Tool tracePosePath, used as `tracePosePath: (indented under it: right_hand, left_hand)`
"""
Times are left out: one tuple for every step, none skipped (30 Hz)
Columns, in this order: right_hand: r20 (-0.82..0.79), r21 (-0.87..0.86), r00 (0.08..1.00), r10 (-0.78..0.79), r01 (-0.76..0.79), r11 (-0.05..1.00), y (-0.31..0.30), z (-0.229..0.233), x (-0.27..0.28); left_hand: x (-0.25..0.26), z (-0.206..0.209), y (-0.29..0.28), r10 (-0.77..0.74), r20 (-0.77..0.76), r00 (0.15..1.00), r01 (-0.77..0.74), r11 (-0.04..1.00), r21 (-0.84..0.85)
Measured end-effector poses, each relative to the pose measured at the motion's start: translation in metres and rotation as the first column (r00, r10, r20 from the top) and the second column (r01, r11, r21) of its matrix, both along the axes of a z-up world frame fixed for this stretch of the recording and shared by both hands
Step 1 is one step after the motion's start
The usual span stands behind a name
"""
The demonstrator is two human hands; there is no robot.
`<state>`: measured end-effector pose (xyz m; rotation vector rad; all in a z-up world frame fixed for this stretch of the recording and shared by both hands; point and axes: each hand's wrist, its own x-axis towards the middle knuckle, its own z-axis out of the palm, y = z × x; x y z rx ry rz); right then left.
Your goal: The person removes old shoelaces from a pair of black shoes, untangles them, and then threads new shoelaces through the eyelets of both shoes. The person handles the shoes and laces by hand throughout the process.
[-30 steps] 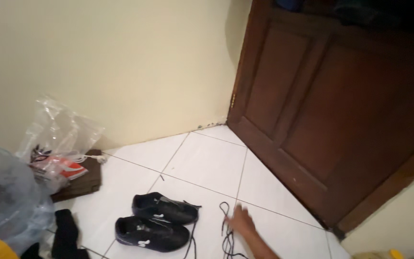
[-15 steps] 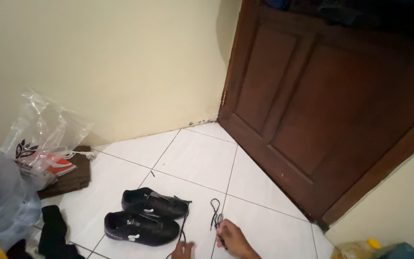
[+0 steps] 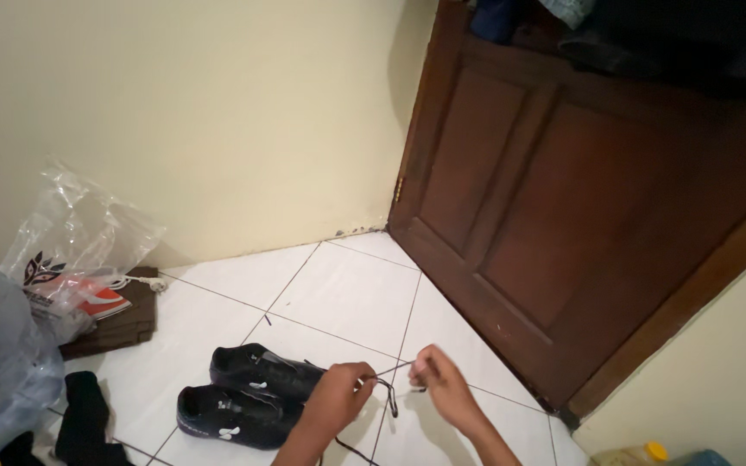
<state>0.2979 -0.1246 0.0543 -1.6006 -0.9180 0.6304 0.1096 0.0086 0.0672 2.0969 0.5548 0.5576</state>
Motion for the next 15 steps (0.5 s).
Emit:
tracePosePath:
  right_hand:
    - [0.007,0.01,0.998,-0.056,0.056,0.998,-0.003,0.002,0.003]
    - [0.013,0.019,0.994,-0.111,0.111,0.994,-0.004,0.004,0.007]
    - [-0.054,0.124,0.989,-0.135,0.141,0.982,-0.007,0.007,0.012]
    - [-0.123,0.225,0.981,-0.152,0.177,0.958,-0.01,0.009,0.018]
    - [-0.193,0.32,0.968,-0.161,0.217,0.922,-0.013,0.01,0.026]
    - [-0.194,0.357,0.955,-0.226,0.283,0.89,-0.017,0.01,0.035]
    - [-0.197,0.393,0.937,-0.289,0.345,0.852,-0.021,0.01,0.046]
    - [-0.203,0.427,0.914,-0.35,0.405,0.808,-0.025,0.007,0.057]
    - [-0.218,0.423,0.887,-0.406,0.461,0.78,-0.031,0.002,0.067]
    - [-0.232,0.417,0.857,-0.461,0.515,0.749,-0.036,-0.005,0.077]
    - [-0.246,0.41,0.821,-0.515,0.57,0.713,-0.041,-0.013,0.087]
    - [-0.191,0.337,0.795,-0.576,0.604,0.722,-0.047,-0.024,0.093]
    - [-0.114,0.257,0.762,-0.637,0.642,0.722,-0.053,-0.035,0.097]
    - [-0.024,0.155,0.741,-0.671,0.666,0.73,-0.059,-0.047,0.097]
    - [0.117,-0.012,0.754,-0.646,0.652,0.758,-0.064,-0.056,0.095]
  left_hand:
    - [-0.001,-0.001,0.003,0.004,0.019,1.0,-0.005,0.999,0.043]
    - [-0.002,-0.003,0.007,0.007,0.038,0.999,-0.011,0.996,0.085]
    - [-0.003,-0.006,0.01,0.03,0.01,1.0,-0.031,0.996,0.085]
    - [-0.004,-0.01,0.014,0.052,-0.017,0.998,-0.05,0.995,0.086]
    - [-0.006,-0.015,0.018,0.074,-0.045,0.996,-0.07,0.994,0.087]
    - [-0.009,-0.018,0.024,0.07,-0.027,0.997,-0.066,0.99,0.124]
    - [-0.012,-0.021,0.029,0.066,-0.007,0.998,-0.064,0.985,0.16]
    - [-0.015,-0.023,0.031,0.061,0.012,0.998,-0.062,0.978,0.197]
    - [-0.017,-0.025,0.033,0.086,0.035,0.996,-0.09,0.987,0.133]
    - [-0.018,-0.023,0.037,0.113,0.056,0.992,-0.117,0.991,0.068]
    - [-0.018,-0.021,0.041,0.139,0.075,0.987,-0.14,0.99,0.002]
    - [-0.018,-0.018,0.044,0.17,0.066,0.983,-0.168,0.985,-0.037]
    - [-0.016,-0.013,0.047,0.201,0.058,0.978,-0.196,0.978,-0.075]
    - [-0.015,-0.007,0.048,0.231,0.048,0.972,-0.225,0.968,-0.113]
    - [-0.013,-0.001,0.048,0.181,0.107,0.978,-0.163,0.973,-0.161]
